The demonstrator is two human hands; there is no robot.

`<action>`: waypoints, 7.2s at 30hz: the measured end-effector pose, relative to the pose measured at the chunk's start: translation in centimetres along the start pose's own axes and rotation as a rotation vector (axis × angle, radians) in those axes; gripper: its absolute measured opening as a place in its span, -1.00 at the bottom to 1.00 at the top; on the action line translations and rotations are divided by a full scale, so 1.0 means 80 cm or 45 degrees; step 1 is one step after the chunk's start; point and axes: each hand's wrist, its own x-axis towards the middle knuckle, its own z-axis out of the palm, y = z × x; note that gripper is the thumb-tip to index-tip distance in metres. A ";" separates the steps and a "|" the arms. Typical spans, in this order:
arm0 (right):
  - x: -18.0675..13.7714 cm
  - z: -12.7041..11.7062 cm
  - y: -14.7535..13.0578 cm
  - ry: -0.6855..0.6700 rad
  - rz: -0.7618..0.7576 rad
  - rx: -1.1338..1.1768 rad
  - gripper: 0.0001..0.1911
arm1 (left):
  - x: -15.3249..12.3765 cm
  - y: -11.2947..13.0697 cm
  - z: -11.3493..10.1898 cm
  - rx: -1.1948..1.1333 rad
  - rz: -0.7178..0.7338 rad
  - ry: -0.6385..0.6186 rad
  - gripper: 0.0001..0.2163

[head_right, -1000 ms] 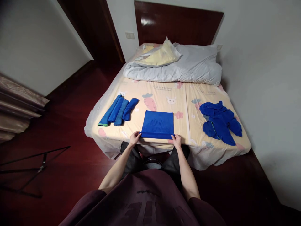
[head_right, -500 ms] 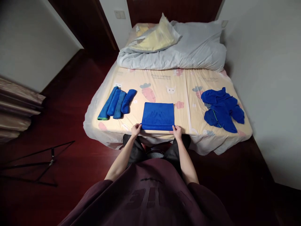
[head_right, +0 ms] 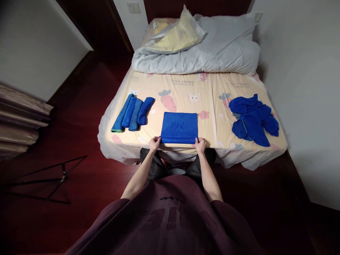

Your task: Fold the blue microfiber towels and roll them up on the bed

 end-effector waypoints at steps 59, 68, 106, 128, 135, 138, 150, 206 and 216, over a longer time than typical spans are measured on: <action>-0.032 -0.037 0.012 -0.226 -0.556 -0.082 -0.49 | -0.019 -0.008 -0.031 0.188 0.629 -0.322 -0.56; -0.022 -0.030 0.015 -0.173 -0.524 -0.094 -0.48 | -0.011 -0.017 -0.020 0.144 0.615 -0.240 -0.55; 0.038 -0.022 0.031 -0.301 -0.216 0.191 -0.63 | 0.032 -0.029 -0.001 -0.054 0.249 -0.118 -0.81; 0.035 -0.033 0.031 -0.360 -0.155 0.243 -0.37 | 0.026 -0.022 -0.005 -0.032 0.271 -0.099 -0.75; 0.038 -0.029 0.035 -0.320 -0.161 0.262 -0.41 | 0.023 -0.024 -0.002 -0.097 0.253 -0.080 -0.79; 0.038 -0.027 0.038 -0.305 -0.158 0.277 -0.42 | 0.022 -0.024 -0.002 -0.098 0.262 -0.062 -0.78; 0.035 -0.020 0.037 -0.217 -0.058 0.360 -0.43 | 0.021 -0.022 0.002 -0.198 0.182 -0.114 -0.78; 0.053 -0.049 -0.043 -0.703 -0.553 -0.572 -0.62 | 0.051 0.041 -0.031 0.678 0.797 -0.718 -0.48; 0.041 -0.036 -0.005 -0.547 -0.063 0.489 -0.54 | 0.058 0.007 -0.030 0.002 0.492 -0.557 -0.62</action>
